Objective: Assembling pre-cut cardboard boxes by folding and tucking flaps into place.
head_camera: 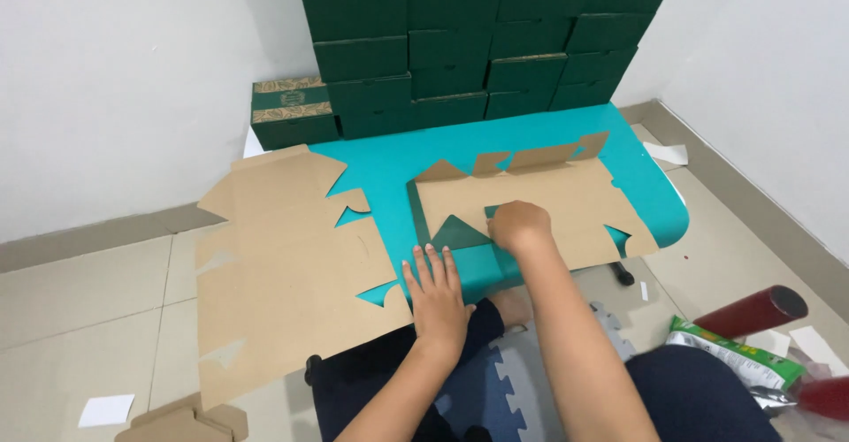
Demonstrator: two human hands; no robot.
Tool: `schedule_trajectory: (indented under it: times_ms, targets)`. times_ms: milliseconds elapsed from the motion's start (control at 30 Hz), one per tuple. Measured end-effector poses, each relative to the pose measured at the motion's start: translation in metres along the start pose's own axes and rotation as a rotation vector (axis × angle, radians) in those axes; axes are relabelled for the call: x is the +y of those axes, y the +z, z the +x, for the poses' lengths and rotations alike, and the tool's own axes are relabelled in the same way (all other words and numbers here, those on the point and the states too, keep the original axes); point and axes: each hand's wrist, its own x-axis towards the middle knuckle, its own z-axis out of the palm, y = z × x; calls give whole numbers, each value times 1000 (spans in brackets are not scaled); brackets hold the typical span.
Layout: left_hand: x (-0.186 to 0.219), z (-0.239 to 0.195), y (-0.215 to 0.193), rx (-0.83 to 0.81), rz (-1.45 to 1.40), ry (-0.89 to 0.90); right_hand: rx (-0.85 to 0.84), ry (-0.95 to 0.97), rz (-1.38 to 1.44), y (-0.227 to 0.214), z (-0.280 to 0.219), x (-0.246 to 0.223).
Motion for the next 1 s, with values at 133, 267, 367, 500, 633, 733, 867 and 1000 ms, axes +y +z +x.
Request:
schedule_trajectory:
  times_ms: [133,267,367,500,633,733,867,1000]
  targets:
    - [-2,-4,-10,-69,-43,1,-90,-112,-43,-17,3,1]
    - [-6,2,25,167,-12,-29,127,-104,-61,29,12,-6]
    - [-10,5,39,420,44,-30,468,-113,-41,65,-3,-1]
    - [-12,-1,31,504,-51,25,644,-195,215,30,-52,19]
    - [-9,-2,20,544,-93,31,449,-244,527,39,-65,47]
    - [-3,-3,14,561,-174,40,401,-307,638,49,-61,59]
    - [20,-1,-17,546,-487,326,508,-330,606,50,-63,74]
    - [41,22,-24,505,-561,497,534,-364,677,53,-65,89]
